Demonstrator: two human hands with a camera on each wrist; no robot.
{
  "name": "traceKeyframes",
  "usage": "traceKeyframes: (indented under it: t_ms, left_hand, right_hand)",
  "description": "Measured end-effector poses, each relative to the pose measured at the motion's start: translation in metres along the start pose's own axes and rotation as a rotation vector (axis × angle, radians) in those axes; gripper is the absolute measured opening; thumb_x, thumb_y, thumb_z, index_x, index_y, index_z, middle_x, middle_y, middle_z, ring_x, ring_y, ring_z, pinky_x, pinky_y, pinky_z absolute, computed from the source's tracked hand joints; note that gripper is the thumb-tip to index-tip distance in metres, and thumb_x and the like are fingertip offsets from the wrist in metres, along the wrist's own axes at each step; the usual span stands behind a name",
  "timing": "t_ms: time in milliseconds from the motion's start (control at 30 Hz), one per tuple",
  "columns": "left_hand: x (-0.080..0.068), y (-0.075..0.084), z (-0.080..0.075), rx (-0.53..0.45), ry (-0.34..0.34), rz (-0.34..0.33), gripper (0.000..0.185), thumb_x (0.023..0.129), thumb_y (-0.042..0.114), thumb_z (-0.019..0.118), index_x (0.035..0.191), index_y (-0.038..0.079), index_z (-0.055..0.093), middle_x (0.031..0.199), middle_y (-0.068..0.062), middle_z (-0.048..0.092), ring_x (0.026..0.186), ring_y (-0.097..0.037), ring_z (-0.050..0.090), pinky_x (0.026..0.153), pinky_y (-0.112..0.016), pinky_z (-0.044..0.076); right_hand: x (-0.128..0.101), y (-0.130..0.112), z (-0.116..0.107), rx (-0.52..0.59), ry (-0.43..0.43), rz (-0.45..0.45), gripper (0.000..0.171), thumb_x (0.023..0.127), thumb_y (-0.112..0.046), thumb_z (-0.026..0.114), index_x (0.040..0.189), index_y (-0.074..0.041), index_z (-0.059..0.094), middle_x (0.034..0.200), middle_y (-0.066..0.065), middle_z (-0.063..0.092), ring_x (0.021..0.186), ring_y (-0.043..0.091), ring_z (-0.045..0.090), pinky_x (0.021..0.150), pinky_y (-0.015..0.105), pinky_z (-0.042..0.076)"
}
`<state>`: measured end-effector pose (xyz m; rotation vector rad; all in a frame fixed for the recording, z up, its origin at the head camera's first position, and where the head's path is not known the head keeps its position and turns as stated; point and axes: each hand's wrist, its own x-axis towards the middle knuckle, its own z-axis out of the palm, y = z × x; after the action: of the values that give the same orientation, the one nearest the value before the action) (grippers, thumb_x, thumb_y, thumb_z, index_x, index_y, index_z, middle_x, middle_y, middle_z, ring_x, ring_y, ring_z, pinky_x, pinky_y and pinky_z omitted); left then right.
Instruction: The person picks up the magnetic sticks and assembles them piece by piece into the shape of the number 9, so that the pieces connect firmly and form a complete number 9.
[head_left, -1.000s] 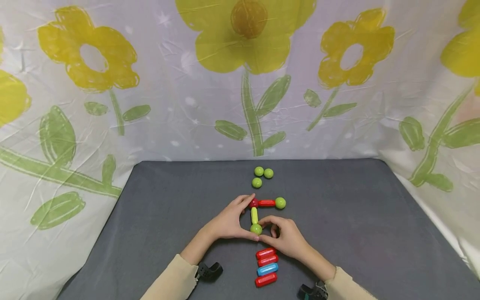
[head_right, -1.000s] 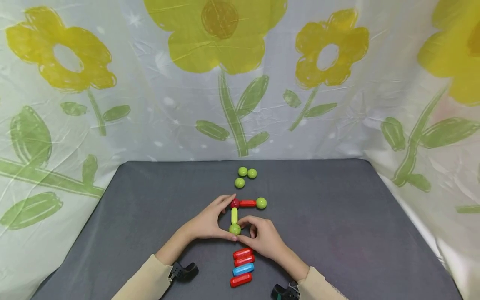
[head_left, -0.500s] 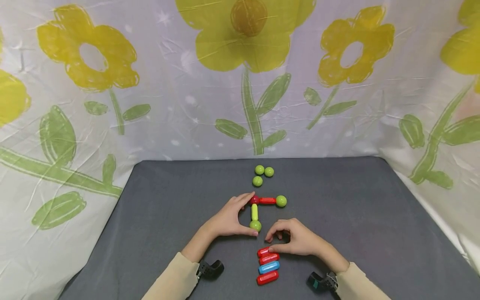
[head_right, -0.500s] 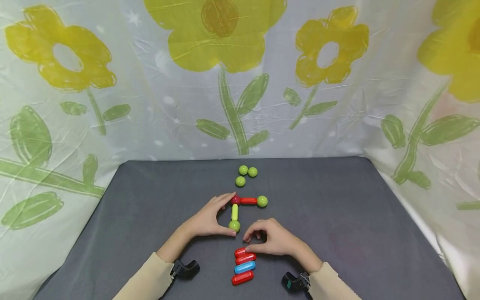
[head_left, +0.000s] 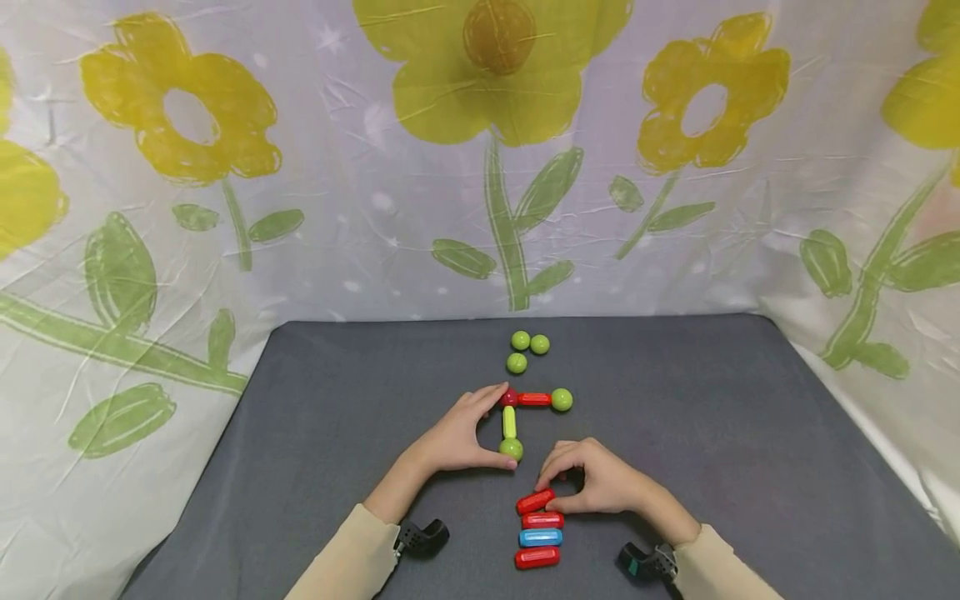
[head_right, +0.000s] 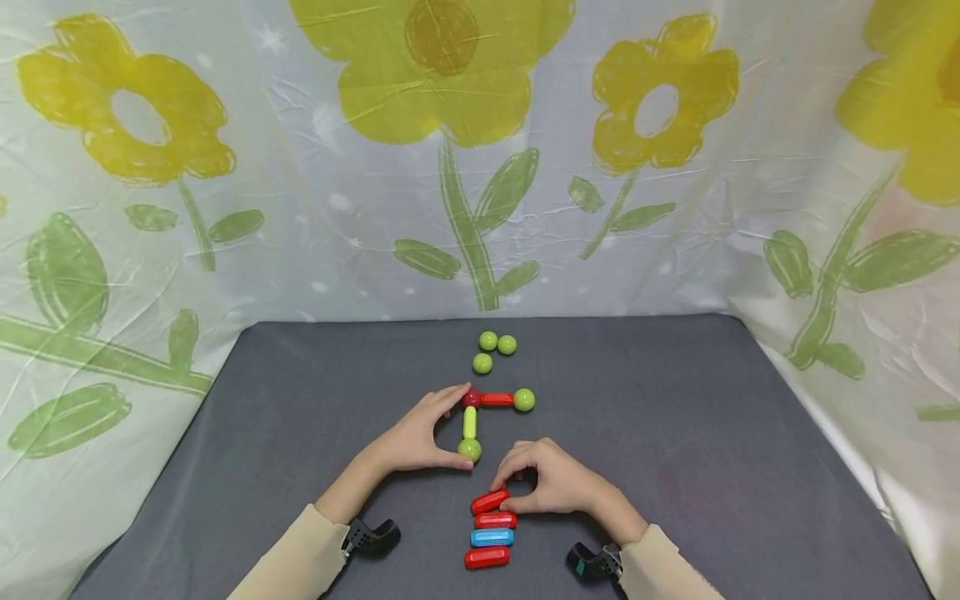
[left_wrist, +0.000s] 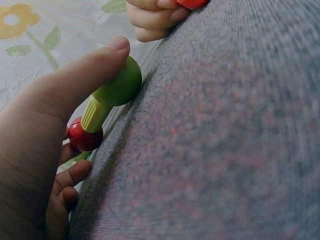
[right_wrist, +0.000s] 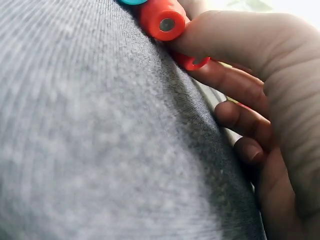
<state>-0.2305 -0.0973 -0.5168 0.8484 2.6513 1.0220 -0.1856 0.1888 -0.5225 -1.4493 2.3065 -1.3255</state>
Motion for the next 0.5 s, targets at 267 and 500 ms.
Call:
traceKeyframes:
  t_ms: [267,500]
  left_hand:
    - [0.0,-0.0015,0.0005,0.0,-0.003,-0.001,0.119,0.077,0.061,0.091,0.17,0.02,0.03,0.171,0.0,0.035,0.153,-0.03,0.037,0.12,-0.055,0.038]
    - [0.0002,0.0001,0.0001,-0.001,-0.004,-0.003,0.119,0.077,0.06,0.091,0.17,0.018,0.03,0.171,-0.003,0.035,0.154,-0.031,0.035,0.12,-0.057,0.037]
  right_hand:
    - [-0.0024,0.0019,0.0011,0.098,0.13,0.074,0.019,0.092,-0.012,0.086,0.107,-0.022,0.08,0.095,-0.004,0.074,0.073,0.012,0.061,0.062,0.024,0.05]
    - [-0.0057,0.0062,-0.0028,0.055,0.364,0.193,0.025,0.089,0.003,0.081,0.103,-0.016,0.073,0.075,-0.001,0.059,0.061,0.001,0.046,0.051,0.02,0.039]
